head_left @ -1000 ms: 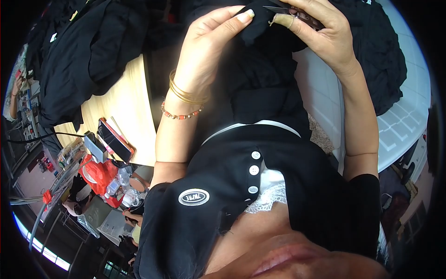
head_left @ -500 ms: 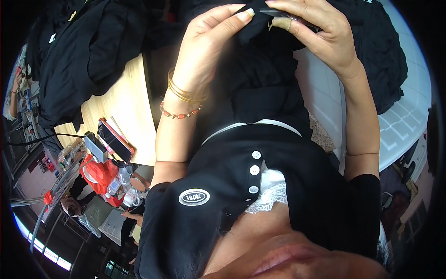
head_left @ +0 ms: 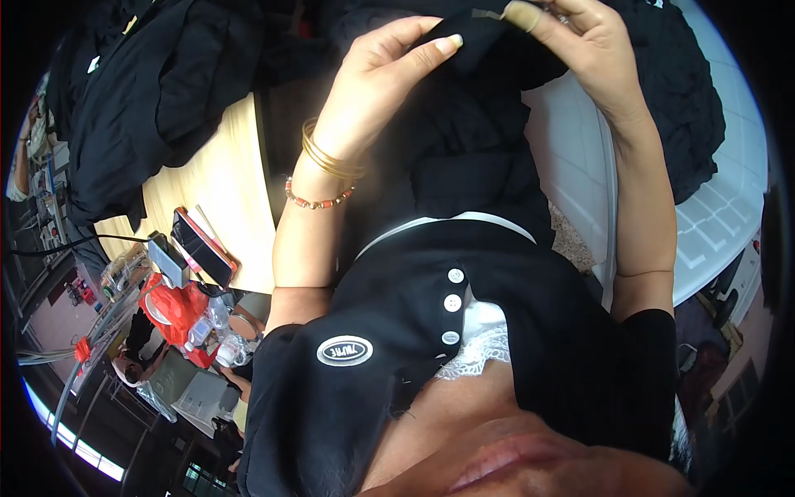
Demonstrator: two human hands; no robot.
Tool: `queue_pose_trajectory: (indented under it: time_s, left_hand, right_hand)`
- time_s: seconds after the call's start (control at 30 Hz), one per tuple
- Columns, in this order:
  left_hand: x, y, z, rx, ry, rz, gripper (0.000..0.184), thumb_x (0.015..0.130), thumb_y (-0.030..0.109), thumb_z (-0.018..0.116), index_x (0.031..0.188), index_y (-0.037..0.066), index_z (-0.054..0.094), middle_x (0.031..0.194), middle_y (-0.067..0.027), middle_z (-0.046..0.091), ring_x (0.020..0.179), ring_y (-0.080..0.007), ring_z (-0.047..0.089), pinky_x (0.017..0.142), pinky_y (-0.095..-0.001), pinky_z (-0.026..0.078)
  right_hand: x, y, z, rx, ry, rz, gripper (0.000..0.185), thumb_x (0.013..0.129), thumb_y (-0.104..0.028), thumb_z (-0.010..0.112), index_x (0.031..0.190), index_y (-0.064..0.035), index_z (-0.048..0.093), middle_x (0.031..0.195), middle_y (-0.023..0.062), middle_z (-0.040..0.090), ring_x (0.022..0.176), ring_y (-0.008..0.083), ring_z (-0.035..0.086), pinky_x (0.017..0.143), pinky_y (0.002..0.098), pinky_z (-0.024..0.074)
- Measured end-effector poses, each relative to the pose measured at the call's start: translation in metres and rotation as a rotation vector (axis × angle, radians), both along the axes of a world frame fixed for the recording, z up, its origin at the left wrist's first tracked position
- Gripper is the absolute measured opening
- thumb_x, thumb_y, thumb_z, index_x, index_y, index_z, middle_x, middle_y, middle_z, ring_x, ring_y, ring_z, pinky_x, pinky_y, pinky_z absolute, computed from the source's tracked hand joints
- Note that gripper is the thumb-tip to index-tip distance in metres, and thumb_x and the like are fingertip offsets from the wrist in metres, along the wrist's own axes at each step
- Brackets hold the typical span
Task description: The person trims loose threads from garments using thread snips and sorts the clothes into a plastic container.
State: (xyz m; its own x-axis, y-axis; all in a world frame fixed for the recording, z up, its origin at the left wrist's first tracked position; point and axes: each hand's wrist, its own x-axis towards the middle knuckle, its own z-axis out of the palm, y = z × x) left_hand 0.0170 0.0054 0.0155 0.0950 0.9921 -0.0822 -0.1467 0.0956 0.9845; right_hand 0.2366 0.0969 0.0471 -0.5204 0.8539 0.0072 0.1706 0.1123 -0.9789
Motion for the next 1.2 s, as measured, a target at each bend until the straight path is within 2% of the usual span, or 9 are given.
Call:
queue_pose_trajectory:
  time_s: [0.07, 0.27, 0.4, 0.57, 0.87, 0.97, 1.07, 1.13, 1.2]
  left_hand:
    - [-0.003, -0.001, -0.008, -0.016, 0.024, -0.011, 0.026, 0.097, 0.009, 0.067, 0.122, 0.000, 0.071, 0.112, -0.0055, 0.074, 0.107, -0.0121, 0.067, 0.101, -0.0251, 0.046]
    - [-0.006, 0.002, -0.015, -0.051, -0.120, 0.052, 0.025, 0.098, 0.008, 0.067, 0.120, -0.001, 0.071, 0.111, -0.0056, 0.074, 0.106, -0.0128, 0.067, 0.101, -0.0257, 0.046]
    - [-0.004, 0.003, -0.008, -0.129, -0.278, 0.073, 0.019, 0.100, 0.007, 0.063, 0.115, -0.002, 0.071, 0.106, -0.0023, 0.073, 0.098, -0.0090, 0.064, 0.093, -0.0221, 0.047]
    - [-0.001, 0.001, 0.004, -0.137, -0.317, 0.067, 0.018, 0.101, 0.007, 0.061, 0.114, -0.001, 0.071, 0.105, -0.0022, 0.072, 0.097, -0.0085, 0.064, 0.094, -0.0215, 0.047]
    - [-0.004, 0.002, -0.004, 0.047, 0.036, 0.067, 0.024, 0.098, 0.009, 0.067, 0.119, 0.000, 0.072, 0.108, -0.0040, 0.074, 0.102, -0.0108, 0.066, 0.097, -0.0241, 0.046]
    - [0.000, 0.003, 0.003, 0.021, -0.020, 0.032, 0.023, 0.098, 0.009, 0.066, 0.119, 0.000, 0.072, 0.108, -0.0028, 0.073, 0.102, -0.0100, 0.065, 0.097, -0.0236, 0.046]
    - [-0.005, 0.003, 0.010, -0.061, -0.001, 0.045, 0.022, 0.099, 0.009, 0.065, 0.119, 0.001, 0.069, 0.108, -0.0014, 0.071, 0.104, -0.0094, 0.064, 0.095, -0.0241, 0.048]
    - [-0.009, 0.001, 0.016, -0.041, 0.183, 0.058, 0.024, 0.099, 0.012, 0.066, 0.121, 0.001, 0.067, 0.107, -0.0009, 0.070, 0.104, -0.0090, 0.063, 0.093, -0.0241, 0.049]
    - [-0.023, 0.000, 0.003, 0.144, 0.482, 0.047, 0.037, 0.093, 0.021, 0.074, 0.123, 0.001, 0.064, 0.102, -0.0071, 0.071, 0.102, -0.0175, 0.067, 0.093, -0.0298, 0.050]
  right_hand:
    - [-0.003, 0.002, -0.013, 0.121, 0.167, -0.092, 0.006, 0.094, -0.006, 0.073, 0.095, -0.0002, 0.071, 0.081, -0.0033, 0.065, 0.073, 0.0038, 0.057, 0.066, 0.0203, 0.0449]
    - [0.009, 0.013, -0.012, 0.190, 0.068, -0.119, 0.006, 0.094, -0.003, 0.071, 0.099, -0.0006, 0.068, 0.087, -0.0018, 0.067, 0.079, 0.0053, 0.059, 0.073, 0.0212, 0.0478]
    - [-0.009, -0.002, -0.007, 0.307, 0.070, -0.114, 0.024, 0.091, -0.006, 0.074, 0.113, 0.0014, 0.069, 0.097, 0.0024, 0.068, 0.083, 0.0073, 0.059, 0.077, 0.0228, 0.0485]
    - [-0.006, 0.005, 0.000, 0.838, -0.178, 0.239, 0.035, 0.082, -0.007, 0.079, 0.116, -0.0005, 0.072, 0.085, 0.0114, 0.064, 0.074, 0.0242, 0.062, 0.068, 0.0324, 0.0491]
    - [-0.005, 0.004, 0.001, 0.889, -0.195, 0.262, 0.033, 0.082, -0.009, 0.079, 0.114, -0.0029, 0.073, 0.081, 0.0116, 0.062, 0.070, 0.0253, 0.061, 0.064, 0.0342, 0.0487]
    - [-0.002, 0.002, 0.007, 0.912, -0.313, 0.252, 0.032, 0.086, -0.005, 0.077, 0.117, -0.0002, 0.072, 0.088, 0.0083, 0.068, 0.077, 0.0197, 0.065, 0.071, 0.0305, 0.0510]
    - [0.004, 0.007, -0.003, 0.764, -0.193, 0.307, 0.031, 0.092, 0.003, 0.066, 0.123, 0.0006, 0.070, 0.094, 0.0049, 0.064, 0.081, 0.0114, 0.055, 0.073, 0.0235, 0.0434]
    - [0.004, 0.005, -0.001, 0.702, -0.125, 0.212, 0.032, 0.089, 0.000, 0.070, 0.121, -0.0009, 0.071, 0.089, 0.0084, 0.064, 0.077, 0.0153, 0.057, 0.071, 0.0269, 0.0449]
    - [-0.001, 0.000, 0.001, 0.539, -0.047, 0.093, 0.034, 0.089, 0.003, 0.070, 0.123, 0.0000, 0.070, 0.094, 0.0031, 0.063, 0.080, 0.0100, 0.055, 0.071, 0.0222, 0.0425]
